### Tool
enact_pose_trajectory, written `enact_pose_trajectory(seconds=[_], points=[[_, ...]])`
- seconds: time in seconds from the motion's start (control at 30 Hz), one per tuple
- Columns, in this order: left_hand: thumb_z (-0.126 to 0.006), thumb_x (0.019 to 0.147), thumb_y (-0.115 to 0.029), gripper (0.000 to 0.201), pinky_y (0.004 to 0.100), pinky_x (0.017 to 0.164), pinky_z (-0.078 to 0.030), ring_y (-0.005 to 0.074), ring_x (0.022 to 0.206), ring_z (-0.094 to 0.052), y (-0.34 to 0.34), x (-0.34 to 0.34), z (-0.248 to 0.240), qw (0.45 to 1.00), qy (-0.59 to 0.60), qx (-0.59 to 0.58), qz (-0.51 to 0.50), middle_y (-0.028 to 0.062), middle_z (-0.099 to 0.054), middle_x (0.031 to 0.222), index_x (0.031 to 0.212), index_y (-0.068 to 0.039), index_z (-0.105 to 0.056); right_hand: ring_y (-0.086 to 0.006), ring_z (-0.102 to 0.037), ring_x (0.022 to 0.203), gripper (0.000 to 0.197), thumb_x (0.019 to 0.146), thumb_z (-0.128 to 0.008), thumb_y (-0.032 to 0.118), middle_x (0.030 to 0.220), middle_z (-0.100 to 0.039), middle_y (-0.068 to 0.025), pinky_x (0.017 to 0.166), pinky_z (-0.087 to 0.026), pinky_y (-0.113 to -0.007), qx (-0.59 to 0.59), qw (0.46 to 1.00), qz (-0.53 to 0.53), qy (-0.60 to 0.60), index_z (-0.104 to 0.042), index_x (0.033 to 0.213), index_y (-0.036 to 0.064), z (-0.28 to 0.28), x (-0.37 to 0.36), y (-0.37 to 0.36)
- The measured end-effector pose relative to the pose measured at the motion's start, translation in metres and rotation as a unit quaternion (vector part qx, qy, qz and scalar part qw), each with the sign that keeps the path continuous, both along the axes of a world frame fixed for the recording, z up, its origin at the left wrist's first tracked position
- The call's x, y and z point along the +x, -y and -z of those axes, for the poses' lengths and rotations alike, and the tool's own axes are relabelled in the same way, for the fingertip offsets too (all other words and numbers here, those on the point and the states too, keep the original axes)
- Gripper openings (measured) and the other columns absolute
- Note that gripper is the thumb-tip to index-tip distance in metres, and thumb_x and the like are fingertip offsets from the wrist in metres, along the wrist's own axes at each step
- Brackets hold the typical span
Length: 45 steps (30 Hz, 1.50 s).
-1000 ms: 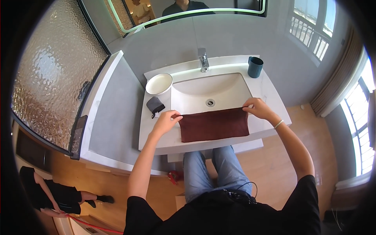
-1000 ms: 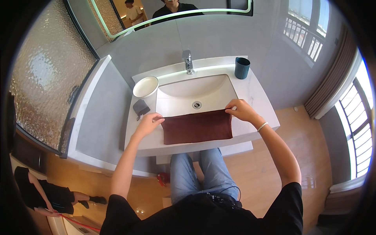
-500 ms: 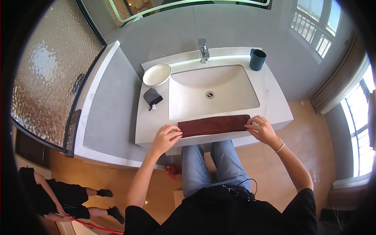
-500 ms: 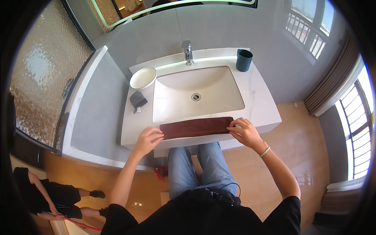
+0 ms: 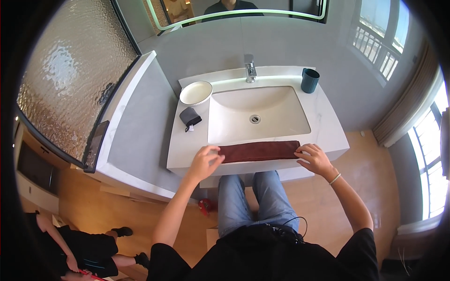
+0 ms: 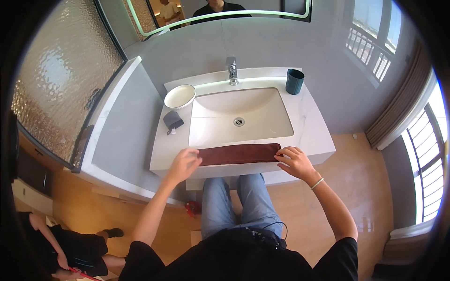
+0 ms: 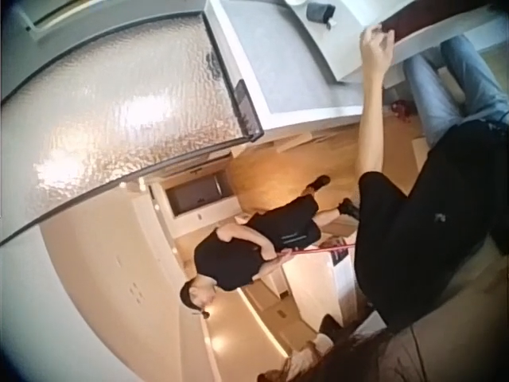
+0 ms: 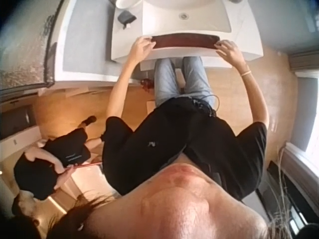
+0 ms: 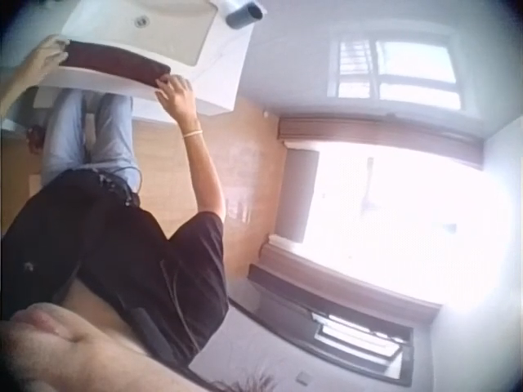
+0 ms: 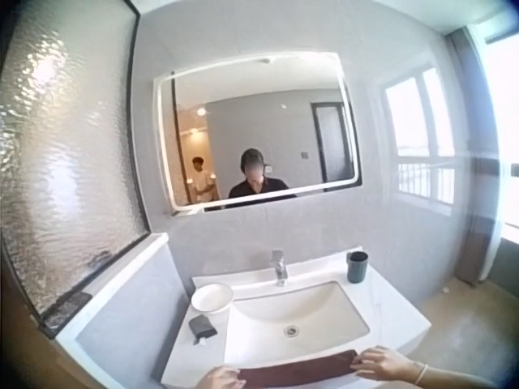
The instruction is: The person folds a maroon fabric item and a black and pink pouch by hand on a bathroom counter.
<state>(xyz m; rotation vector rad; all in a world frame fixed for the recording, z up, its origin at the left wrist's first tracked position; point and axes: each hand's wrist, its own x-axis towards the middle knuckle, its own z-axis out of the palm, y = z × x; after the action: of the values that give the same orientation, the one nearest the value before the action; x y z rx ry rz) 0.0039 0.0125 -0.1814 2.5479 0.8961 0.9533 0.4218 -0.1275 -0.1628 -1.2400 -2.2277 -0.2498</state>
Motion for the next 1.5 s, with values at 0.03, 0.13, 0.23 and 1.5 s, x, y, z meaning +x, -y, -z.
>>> enact_pose_trajectory(seconds=[0.03, 0.13, 0.23, 1.5], points=[[-0.074, 0.087, -0.029, 0.024, 0.0405, 0.087, -0.050, 0.0287, 0.101, -0.062, -0.005, 0.006, 0.004, 0.996, 0.052, -0.050, -0.060, 0.0101, -0.066, 0.103, 0.093, -0.006, -0.074, -0.0205, -0.065, 0.094, 0.021, 0.073, -0.078, 0.004, 0.098, -0.067, 0.0000, 0.080, -0.053, -0.035, 0.009, 1.000, 0.005, 0.008, -0.074, 0.094, 0.0090, 0.003, 0.001, -0.001], [-0.074, 0.086, -0.039, 0.038, 0.0424, 0.087, -0.049, 0.0328, 0.099, -0.061, -0.021, 0.022, 0.012, 0.980, -0.028, -0.074, -0.183, 0.0142, -0.065, 0.102, 0.101, -0.004, -0.070, -0.0216, -0.064, 0.093, 0.020, 0.073, -0.076, 0.001, 0.098, -0.067, -0.0008, 0.080, -0.054, -0.035, 0.006, 1.000, -0.005, -0.020, -0.073, 0.092, 0.0077, 0.008, 0.002, -0.006], [-0.075, 0.083, -0.044, 0.047, 0.0425, 0.085, -0.050, 0.0329, 0.096, -0.061, -0.038, 0.021, 0.020, 0.980, -0.087, -0.092, -0.154, 0.0148, -0.065, 0.096, 0.100, -0.003, -0.064, -0.0237, -0.064, 0.094, 0.020, 0.074, -0.075, -0.001, 0.098, -0.068, -0.0021, 0.080, -0.054, -0.037, 0.000, 0.997, -0.006, -0.073, -0.073, 0.092, 0.0064, 0.011, -0.003, -0.007], [-0.061, 0.095, -0.031, 0.026, 0.0433, 0.098, -0.044, 0.0306, 0.115, -0.058, -0.029, 0.093, 0.033, 0.998, 0.018, -0.030, -0.054, 0.0075, -0.065, 0.118, 0.112, -0.011, -0.065, -0.0276, -0.054, 0.121, 0.039, 0.078, -0.069, 0.002, 0.121, -0.058, -0.0087, 0.107, -0.038, -0.044, -0.022, 0.995, -0.075, -0.055, -0.065, 0.116, 0.0121, -0.020, -0.123, -0.072]])
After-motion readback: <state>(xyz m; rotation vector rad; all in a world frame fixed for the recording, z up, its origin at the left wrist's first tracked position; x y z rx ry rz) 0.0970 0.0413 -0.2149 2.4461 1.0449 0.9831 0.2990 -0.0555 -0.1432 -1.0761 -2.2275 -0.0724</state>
